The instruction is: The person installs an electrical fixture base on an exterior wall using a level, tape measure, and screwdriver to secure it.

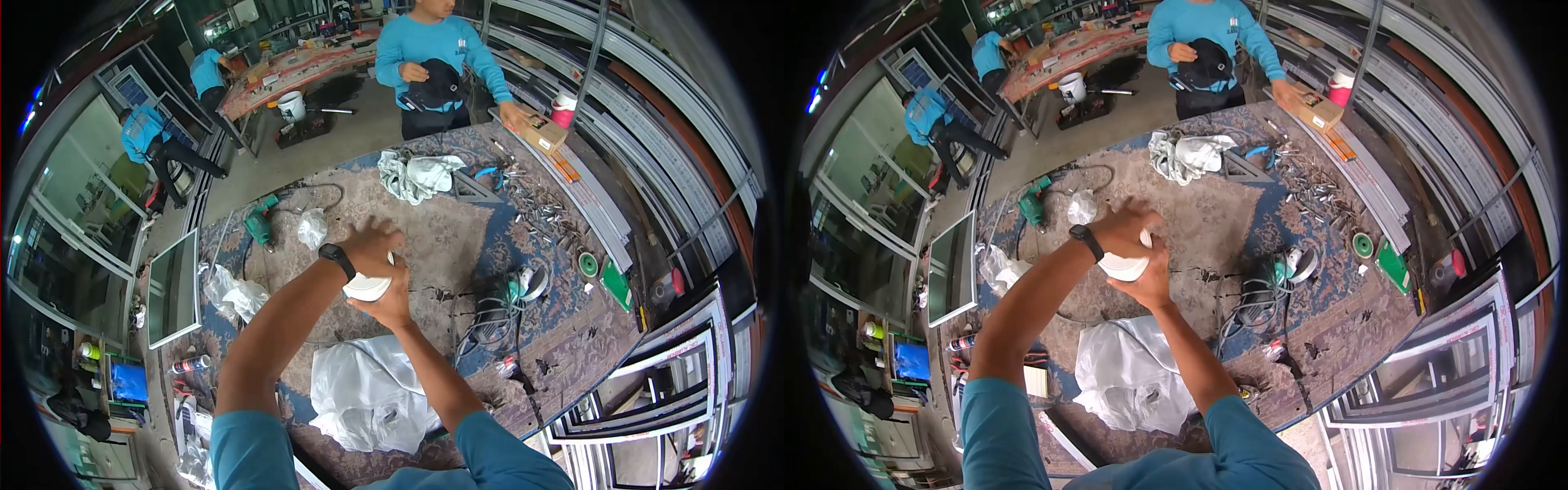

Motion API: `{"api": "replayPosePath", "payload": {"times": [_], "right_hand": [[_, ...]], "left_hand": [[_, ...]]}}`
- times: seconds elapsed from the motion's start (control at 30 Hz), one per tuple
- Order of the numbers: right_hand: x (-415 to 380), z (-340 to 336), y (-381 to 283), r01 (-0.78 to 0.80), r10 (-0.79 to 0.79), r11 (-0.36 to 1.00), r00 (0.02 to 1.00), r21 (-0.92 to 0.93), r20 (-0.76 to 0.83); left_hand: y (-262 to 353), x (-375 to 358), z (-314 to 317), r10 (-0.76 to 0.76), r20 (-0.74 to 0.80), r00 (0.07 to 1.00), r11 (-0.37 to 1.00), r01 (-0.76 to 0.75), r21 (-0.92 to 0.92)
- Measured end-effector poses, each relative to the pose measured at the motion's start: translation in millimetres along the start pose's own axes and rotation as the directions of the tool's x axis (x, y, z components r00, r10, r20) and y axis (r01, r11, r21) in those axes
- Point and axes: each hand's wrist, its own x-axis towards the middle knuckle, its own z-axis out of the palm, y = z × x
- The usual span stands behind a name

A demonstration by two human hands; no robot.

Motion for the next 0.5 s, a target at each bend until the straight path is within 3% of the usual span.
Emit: {"api": "replayPosePath", "payload": {"times": [0.03, 0.07, 0.13, 0.17, 0.23, 0.27, 0.3, 0.4, 0.47, 0.5], "right_hand": [[-1.6, 2.4, 0.1, -0.058, 0.059, 0.996, 0.998, 0.063, -0.008], [-1.4, 2.6, 2.3, -0.092, 0.092, 0.989, 0.996, 0.113, 0.004], [1.1, 5.9, 7.5, -0.112, 0.104, 0.978, 0.993, 0.175, 0.054], [0.8, 2.4, 6.0, -0.119, 0.114, 0.978, 0.993, 0.170, 0.040], [1.5, -5.1, -5.0, -0.100, 0.104, 0.987, 0.994, 0.126, -0.026], [1.7, -4.5, -4.3, -0.083, 0.086, 0.992, 0.996, 0.090, -0.027], [2.6, -2.8, -2.0, -0.061, 0.062, 0.997, 0.998, 0.056, -0.021], [2.9, 4.7, 4.0, -0.080, 0.093, 0.970, 0.994, 0.230, -0.049], [8.3, 19.1, 5.4, -0.106, 0.114, 0.953, 0.993, 0.282, -0.011], [11.0, 31.9, 14.7, -0.116, 0.129, 0.939, 0.991, 0.325, -0.020]], "left_hand": [[4.7, 2.8, 1.4, -0.190, -0.048, 0.981, 0.980, 0.192, 0.059], [4.8, 3.7, 0.9, -0.057, 0.100, 0.993, 0.991, 0.069, -0.117], [8.3, 4.3, -13.0, 0.273, 0.297, 0.915, 0.867, -0.101, -0.488], [17.8, 3.1, -19.3, 0.294, 0.189, 0.937, 0.665, -0.059, -0.745], [16.8, 5.5, -9.1, 0.031, 0.060, 0.998, 0.971, -0.015, -0.240], [12.3, 3.6, -5.0, -0.072, -0.069, 0.995, 0.996, 0.075, 0.046], [10.0, -4.8, 0.8, -0.216, -0.070, 0.974, 0.962, 0.225, 0.156], [-19.7, 0.1, 31.7, 0.117, 0.122, 0.986, 0.986, -0.130, 0.108], [-23.0, -6.4, 34.6, 0.192, 0.101, 0.976, 0.951, -0.210, 0.227], [-29.4, -11.3, 49.9, 0.247, -0.073, 0.966, 0.952, -0.227, 0.205]]}}
